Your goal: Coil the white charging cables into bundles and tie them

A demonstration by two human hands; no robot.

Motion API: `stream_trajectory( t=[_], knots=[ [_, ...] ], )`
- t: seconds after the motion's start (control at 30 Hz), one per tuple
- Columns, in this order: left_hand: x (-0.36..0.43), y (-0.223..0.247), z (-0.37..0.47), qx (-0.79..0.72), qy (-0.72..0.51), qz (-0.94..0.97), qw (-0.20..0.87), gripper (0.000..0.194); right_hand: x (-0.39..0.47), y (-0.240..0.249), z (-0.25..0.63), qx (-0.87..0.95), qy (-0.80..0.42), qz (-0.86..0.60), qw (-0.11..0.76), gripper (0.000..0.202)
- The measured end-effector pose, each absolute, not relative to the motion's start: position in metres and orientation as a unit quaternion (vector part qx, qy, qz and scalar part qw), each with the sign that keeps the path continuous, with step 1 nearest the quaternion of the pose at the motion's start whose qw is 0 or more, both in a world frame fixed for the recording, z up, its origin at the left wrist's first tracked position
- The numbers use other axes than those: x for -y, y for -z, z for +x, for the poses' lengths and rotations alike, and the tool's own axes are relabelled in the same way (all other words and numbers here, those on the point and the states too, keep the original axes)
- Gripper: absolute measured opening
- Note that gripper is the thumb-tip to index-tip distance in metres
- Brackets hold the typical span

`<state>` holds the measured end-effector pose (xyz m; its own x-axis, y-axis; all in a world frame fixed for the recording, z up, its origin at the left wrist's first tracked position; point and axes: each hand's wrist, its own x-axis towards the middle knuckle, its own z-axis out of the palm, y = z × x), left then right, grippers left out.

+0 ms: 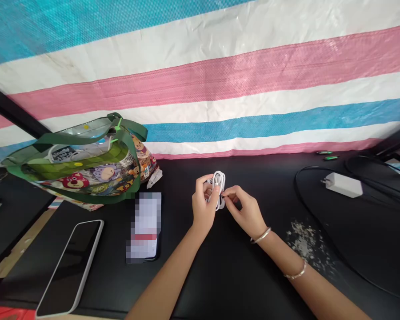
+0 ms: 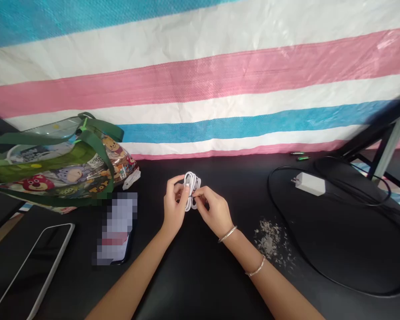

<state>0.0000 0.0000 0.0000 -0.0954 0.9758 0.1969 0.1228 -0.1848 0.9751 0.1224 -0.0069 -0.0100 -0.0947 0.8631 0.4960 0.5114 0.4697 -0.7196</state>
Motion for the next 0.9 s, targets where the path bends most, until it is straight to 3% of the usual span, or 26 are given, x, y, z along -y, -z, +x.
stream_trajectory(
  t=[0.9],
  knots=[
    [-0.0058, 0.0051, -0.0023, -0.502, -0.527, 0.582, 0.363, 0.021, 0.0052, 0.0022, 0.1253, 0.74, -0.198, -0.442, 0.467, 0.008]
  ],
)
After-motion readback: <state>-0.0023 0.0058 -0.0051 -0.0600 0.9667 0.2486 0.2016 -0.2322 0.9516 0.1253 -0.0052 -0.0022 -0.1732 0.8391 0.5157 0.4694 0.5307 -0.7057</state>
